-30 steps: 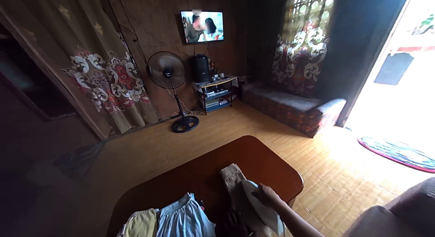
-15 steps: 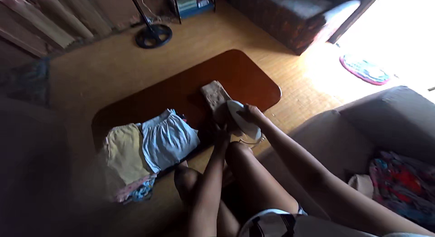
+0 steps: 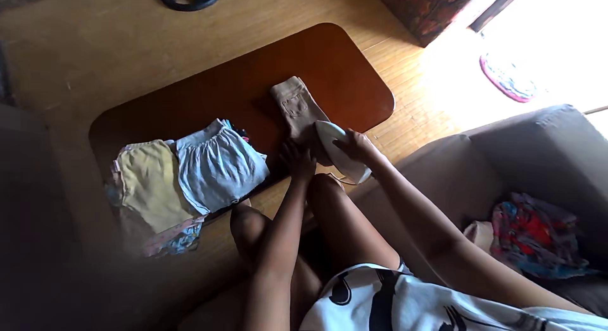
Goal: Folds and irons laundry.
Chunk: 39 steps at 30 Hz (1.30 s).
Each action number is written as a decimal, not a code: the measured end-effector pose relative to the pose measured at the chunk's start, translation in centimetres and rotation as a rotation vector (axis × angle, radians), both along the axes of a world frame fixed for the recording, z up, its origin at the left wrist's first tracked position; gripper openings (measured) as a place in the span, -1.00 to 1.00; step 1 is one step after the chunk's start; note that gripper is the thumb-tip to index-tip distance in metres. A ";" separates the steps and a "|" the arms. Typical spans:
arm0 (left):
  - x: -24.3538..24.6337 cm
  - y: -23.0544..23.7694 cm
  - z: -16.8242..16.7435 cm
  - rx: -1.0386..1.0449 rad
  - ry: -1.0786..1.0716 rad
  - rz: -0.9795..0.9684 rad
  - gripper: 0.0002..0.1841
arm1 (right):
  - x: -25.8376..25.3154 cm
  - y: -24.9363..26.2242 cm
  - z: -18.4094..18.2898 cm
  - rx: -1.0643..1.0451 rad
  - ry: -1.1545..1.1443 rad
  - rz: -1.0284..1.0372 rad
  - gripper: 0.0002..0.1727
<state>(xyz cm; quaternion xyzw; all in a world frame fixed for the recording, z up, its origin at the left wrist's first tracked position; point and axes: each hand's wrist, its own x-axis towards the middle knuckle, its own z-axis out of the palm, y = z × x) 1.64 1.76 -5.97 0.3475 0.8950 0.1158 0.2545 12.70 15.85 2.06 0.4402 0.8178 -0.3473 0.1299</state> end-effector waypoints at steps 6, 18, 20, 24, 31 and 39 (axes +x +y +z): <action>-0.3 0.0 -0.2 0.040 -0.007 0.004 -0.40 | -7.9 3.8 0.4 0.051 0.057 -0.028 -0.33; 0.1 -0.3 0.5 0.050 -0.035 0.016 -0.40 | 4.4 0.1 0.1 0.019 0.001 0.009 -0.41; 0.1 -0.2 0.3 0.055 -0.023 0.019 -0.41 | 7.0 -0.9 1.3 -0.031 -0.031 0.031 -0.46; 0.2 -0.6 -0.2 0.163 0.011 0.067 -0.34 | 7.9 -1.2 3.1 -0.063 0.021 0.028 -0.52; 0.0 -1.3 -0.6 0.195 0.028 0.072 -0.40 | -3.7 -0.4 1.9 -0.011 0.081 0.203 -0.39; -0.6 -1.5 1.1 0.129 -0.042 0.104 -0.43 | -6.5 1.7 0.2 -0.027 0.013 0.285 -0.45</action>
